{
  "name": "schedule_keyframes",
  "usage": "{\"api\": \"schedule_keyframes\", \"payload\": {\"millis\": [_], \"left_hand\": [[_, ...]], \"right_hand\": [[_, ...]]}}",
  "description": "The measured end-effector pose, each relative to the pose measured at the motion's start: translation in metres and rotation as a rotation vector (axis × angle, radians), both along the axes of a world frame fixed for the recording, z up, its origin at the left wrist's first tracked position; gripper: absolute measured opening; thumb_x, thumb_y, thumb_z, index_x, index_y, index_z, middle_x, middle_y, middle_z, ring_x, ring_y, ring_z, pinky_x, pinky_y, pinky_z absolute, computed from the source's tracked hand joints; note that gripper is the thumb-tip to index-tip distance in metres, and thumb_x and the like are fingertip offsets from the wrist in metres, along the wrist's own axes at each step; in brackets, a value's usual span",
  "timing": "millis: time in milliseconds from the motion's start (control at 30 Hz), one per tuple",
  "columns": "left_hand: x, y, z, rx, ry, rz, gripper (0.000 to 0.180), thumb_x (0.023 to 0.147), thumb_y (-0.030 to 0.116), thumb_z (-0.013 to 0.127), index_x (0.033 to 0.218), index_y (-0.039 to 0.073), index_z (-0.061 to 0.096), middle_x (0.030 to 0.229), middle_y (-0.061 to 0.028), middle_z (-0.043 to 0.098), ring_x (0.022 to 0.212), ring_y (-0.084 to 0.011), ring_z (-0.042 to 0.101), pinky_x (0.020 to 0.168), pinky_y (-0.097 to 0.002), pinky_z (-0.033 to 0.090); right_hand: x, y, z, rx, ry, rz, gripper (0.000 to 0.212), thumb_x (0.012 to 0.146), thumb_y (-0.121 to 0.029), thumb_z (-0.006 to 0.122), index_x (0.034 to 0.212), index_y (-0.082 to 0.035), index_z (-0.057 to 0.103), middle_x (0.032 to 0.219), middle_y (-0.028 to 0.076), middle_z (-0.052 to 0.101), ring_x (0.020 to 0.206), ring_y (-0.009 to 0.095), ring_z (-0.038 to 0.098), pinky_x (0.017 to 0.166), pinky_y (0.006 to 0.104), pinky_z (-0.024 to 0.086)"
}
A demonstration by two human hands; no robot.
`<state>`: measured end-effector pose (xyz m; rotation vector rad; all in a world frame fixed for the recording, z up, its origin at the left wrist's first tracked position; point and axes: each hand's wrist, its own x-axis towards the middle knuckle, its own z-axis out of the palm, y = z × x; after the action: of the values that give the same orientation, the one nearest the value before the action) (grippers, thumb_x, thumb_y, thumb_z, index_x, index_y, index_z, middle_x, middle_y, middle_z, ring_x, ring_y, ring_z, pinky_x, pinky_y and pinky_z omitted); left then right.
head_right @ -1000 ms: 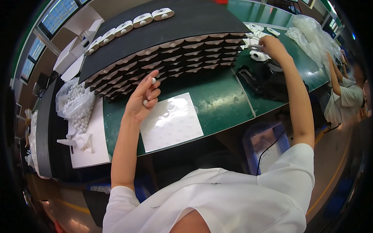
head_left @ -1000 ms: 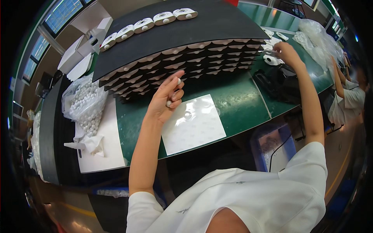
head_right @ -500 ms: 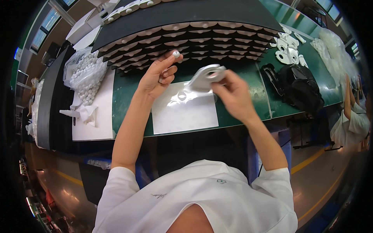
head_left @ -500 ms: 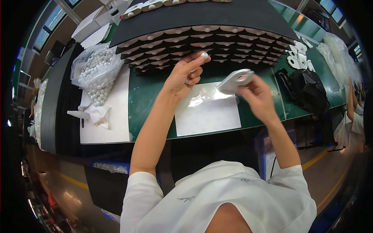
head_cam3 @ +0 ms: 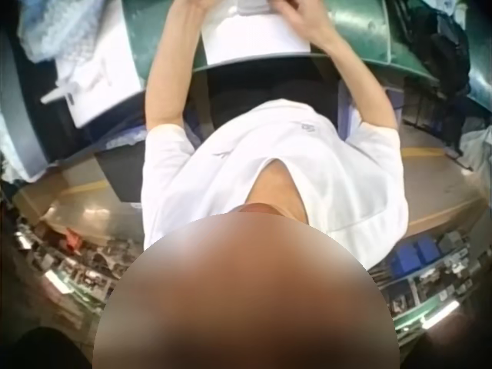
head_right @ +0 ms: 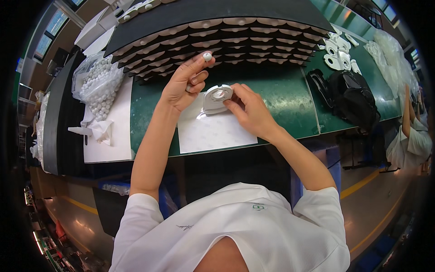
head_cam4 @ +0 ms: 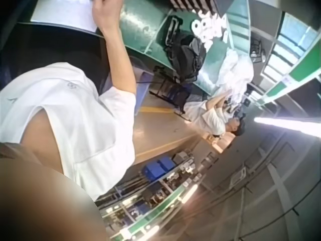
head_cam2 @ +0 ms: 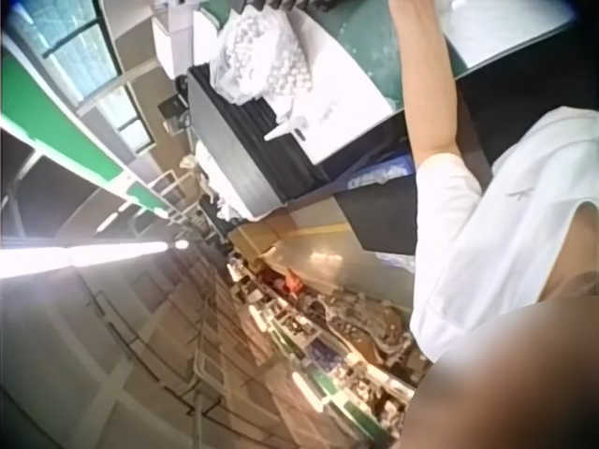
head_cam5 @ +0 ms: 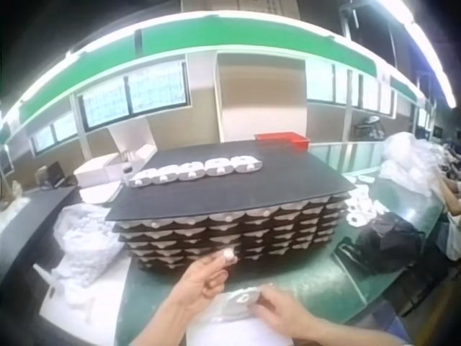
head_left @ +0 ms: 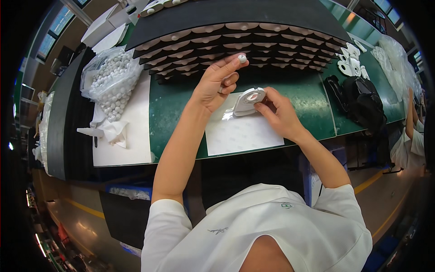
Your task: Assembling and organizing small white plastic components on a factory production line.
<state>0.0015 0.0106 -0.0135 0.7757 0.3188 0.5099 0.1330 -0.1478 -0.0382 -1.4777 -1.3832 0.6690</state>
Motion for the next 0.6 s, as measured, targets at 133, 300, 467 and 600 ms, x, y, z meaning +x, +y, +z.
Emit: {"api": "schedule_keyframes", "payload": {"millis": [133, 300, 467, 600], "left_hand": [[0.0003, 0.0023, -0.0027, 0.014, -0.016, -0.008, 0.026, 0.087, 0.01, 0.064, 0.112, 0.004, 0.059, 0.103, -0.0066, 0.063, 0.054, -0.0014, 0.033, 0.04, -0.0127, 0.026], [0.0011, 0.0034, -0.0057, 0.027, -0.014, -0.015, 0.028, 0.088, 0.009, 0.062, 0.116, 0.005, 0.057, 0.106, -0.0072, 0.062, 0.055, -0.0017, 0.032, 0.04, -0.0124, 0.026], [0.0014, 0.0021, -0.0046, 0.041, 0.009, -0.025, 0.031, 0.089, 0.009, 0.06, 0.119, 0.004, 0.056, 0.107, -0.0069, 0.062, 0.056, -0.0017, 0.033, 0.04, -0.0123, 0.027], [0.0021, 0.0001, -0.0017, 0.057, 0.019, -0.048, 0.032, 0.09, 0.009, 0.06, 0.121, 0.004, 0.055, 0.107, -0.0068, 0.062, 0.055, -0.0017, 0.034, 0.04, -0.0123, 0.027]], "right_hand": [[-0.0007, 0.0001, -0.0004, 0.026, 0.056, -0.022, 0.014, 0.087, -0.005, 0.058, 0.1, -0.001, 0.055, 0.085, 0.009, 0.052, 0.076, 0.019, 0.054, 0.069, 0.0296, 0.043], [-0.0016, -0.0026, 0.0049, 0.056, -0.15, 0.005, 0.014, 0.086, -0.002, 0.057, 0.1, -0.001, 0.054, 0.085, 0.008, 0.051, 0.075, 0.018, 0.052, 0.067, 0.0295, 0.043], [-0.0083, -0.0003, 0.008, 0.203, -0.306, 0.056, 0.015, 0.084, -0.001, 0.058, 0.099, -0.001, 0.054, 0.083, 0.008, 0.051, 0.073, 0.02, 0.05, 0.066, 0.031, 0.042], [-0.0017, -0.0026, 0.0077, 0.011, 0.066, 0.017, 0.015, 0.088, -0.003, 0.056, 0.102, -0.004, 0.054, 0.092, 0.006, 0.056, 0.081, 0.016, 0.053, 0.069, 0.0292, 0.044]]}}
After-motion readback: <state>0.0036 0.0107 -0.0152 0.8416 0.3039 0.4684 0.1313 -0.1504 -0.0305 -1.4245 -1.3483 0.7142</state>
